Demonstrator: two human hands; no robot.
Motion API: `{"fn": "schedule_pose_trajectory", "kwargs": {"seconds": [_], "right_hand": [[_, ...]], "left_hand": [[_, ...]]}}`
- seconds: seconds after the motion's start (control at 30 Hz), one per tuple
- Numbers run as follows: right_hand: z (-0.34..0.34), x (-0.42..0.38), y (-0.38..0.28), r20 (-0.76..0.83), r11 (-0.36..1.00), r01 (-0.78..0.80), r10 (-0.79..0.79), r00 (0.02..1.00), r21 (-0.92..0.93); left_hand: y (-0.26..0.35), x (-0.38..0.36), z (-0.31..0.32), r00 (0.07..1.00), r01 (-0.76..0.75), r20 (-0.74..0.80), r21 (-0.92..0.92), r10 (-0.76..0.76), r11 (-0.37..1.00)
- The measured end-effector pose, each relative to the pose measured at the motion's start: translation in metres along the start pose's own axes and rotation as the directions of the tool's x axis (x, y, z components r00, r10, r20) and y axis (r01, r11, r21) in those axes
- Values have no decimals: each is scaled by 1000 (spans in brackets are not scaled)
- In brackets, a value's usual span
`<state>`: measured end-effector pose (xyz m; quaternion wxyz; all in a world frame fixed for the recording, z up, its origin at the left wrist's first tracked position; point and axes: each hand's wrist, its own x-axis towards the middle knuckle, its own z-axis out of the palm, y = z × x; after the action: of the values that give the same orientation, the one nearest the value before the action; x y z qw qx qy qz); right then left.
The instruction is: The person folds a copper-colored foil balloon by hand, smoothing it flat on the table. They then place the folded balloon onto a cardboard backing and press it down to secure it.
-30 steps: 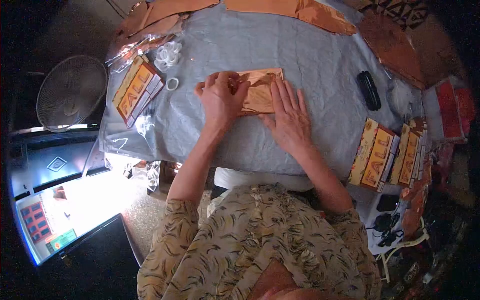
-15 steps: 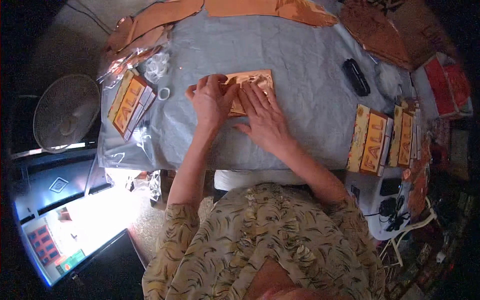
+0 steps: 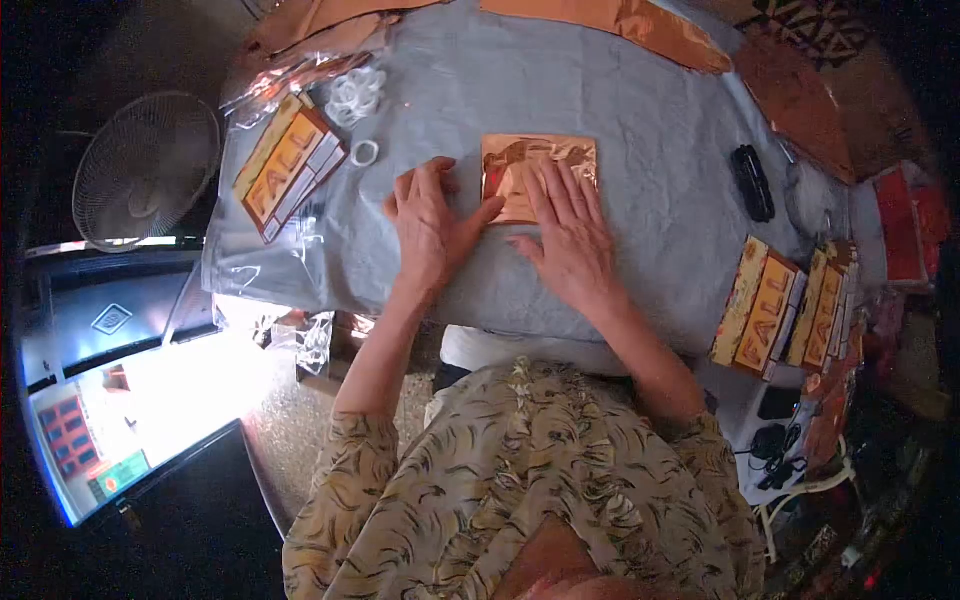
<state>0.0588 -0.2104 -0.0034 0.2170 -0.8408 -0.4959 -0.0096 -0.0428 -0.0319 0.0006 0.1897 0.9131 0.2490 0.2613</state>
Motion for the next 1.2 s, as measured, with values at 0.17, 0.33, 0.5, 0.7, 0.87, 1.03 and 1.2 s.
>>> {"fn": "schedule_pose_trajectory", "kwargs": {"seconds": [0.17,0.33,0.5,0.7,0.87,1.03,1.2], "right_hand": [[1,0,0,-2,1000,1,-1,1000,-12],[1,-1,0,31,999,-20,21,999,-27],[-1,0,-1,5,999,-32,32,999,17],[-1,5,0,-22,996,-29,31,999,84],[2,19,25,-63,996,-90,89,994,-10],[-3,33,60,-59,983,-122,115,992,-135],[-18,44,111,-87,956,-179,163,983,-233]], "left_hand": [[-6,-1,-6,994,-102,29,-20,102,995],[2,15,0,833,-536,237,124,500,835],[-1,30,12,772,-573,388,80,504,816],[-1,30,15,769,-570,412,96,489,816],[-2,33,14,760,-570,413,53,501,820],[1,35,14,751,-571,432,47,499,820],[3,35,14,756,-575,429,72,495,815]]}}
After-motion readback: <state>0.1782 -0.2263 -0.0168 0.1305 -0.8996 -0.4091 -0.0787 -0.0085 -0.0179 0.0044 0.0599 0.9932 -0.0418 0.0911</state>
